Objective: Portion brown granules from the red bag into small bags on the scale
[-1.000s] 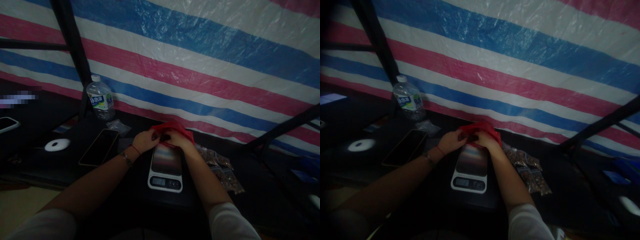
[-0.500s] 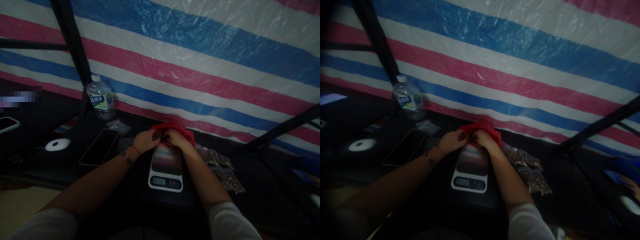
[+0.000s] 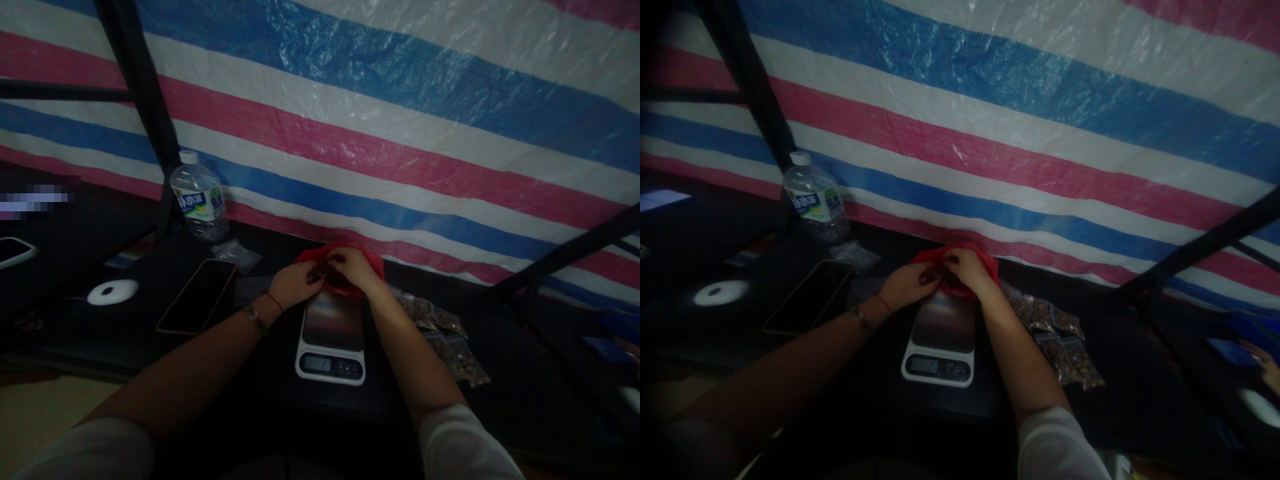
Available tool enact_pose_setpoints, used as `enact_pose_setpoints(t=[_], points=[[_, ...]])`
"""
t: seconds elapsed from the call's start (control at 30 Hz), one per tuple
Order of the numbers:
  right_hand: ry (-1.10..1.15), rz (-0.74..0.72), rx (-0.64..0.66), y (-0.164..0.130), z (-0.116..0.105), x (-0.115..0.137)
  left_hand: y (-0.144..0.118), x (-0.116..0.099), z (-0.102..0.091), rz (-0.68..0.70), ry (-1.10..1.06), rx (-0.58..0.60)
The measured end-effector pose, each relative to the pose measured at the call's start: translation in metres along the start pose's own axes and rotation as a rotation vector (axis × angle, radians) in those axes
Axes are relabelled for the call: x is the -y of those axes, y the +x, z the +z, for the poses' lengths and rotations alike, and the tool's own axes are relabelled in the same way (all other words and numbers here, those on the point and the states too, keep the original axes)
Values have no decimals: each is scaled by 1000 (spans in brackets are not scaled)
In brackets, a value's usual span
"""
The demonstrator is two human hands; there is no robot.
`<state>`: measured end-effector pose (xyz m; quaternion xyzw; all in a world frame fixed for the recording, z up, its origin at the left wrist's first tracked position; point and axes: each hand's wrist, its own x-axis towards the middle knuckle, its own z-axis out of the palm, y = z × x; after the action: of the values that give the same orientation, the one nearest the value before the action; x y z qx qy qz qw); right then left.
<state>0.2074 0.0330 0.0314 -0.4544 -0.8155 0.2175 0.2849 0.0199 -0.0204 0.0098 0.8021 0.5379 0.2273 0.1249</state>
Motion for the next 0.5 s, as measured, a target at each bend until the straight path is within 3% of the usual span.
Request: enact_pose_setpoints(t=[0.23,0.5], points=[[-49,-94,132,-6,0,28,0,-3,3,-24,14,-12],[-49,-140,123,-6,-2,30,0,-3,3,-25,-4,-34]])
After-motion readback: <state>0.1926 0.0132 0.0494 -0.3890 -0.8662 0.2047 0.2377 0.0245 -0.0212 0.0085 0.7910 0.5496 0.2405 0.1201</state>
